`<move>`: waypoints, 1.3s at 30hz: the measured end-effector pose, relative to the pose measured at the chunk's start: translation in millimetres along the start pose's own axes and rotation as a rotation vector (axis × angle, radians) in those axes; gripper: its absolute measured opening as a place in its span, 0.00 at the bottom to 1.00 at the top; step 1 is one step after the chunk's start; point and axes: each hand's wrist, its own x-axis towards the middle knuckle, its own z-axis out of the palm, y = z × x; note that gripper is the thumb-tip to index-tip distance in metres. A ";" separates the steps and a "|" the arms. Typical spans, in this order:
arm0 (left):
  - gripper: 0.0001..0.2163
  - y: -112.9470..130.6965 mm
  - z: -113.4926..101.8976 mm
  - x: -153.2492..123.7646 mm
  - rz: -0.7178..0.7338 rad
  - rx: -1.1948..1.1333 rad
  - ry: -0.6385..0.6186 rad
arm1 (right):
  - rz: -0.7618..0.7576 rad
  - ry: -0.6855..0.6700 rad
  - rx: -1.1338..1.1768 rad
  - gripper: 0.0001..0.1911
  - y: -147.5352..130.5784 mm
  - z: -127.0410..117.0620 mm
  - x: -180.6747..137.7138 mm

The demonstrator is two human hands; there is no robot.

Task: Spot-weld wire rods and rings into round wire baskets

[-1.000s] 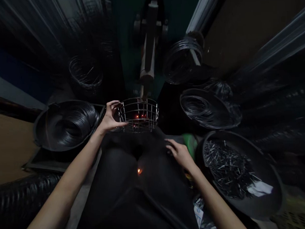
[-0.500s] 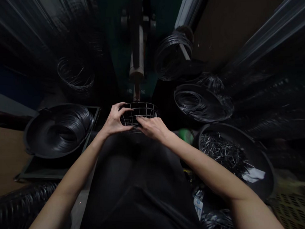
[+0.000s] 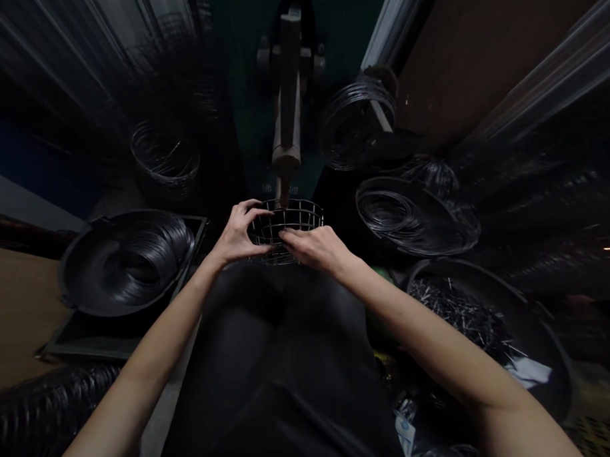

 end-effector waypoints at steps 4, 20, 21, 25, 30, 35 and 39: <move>0.32 -4.7 -1.4 6.8 -0.018 0.002 -0.025 | 0.003 0.001 0.004 0.19 4.3 -4.4 6.4; 0.30 -16.8 -6.6 34.5 -0.088 -0.024 -0.012 | 0.347 0.281 0.270 0.10 13.4 16.9 1.3; 0.30 -17.6 -7.2 37.1 -0.083 -0.024 -0.015 | 0.354 0.290 0.282 0.10 14.7 18.1 3.7; 0.29 -19.1 -9.6 43.0 -0.063 -0.067 -0.016 | 0.380 0.317 0.337 0.09 20.1 20.8 9.5; 0.34 -32.1 -9.0 61.5 -0.107 -0.083 0.025 | 0.436 0.346 0.382 0.07 33.0 26.6 27.1; 0.42 -42.1 -11.5 82.7 -0.089 -0.220 -0.019 | 0.511 0.323 0.406 0.07 36.4 20.3 41.1; 0.58 -48.7 -16.0 71.0 -0.108 -0.276 -0.033 | 0.572 0.397 0.446 0.18 77.6 12.4 -15.7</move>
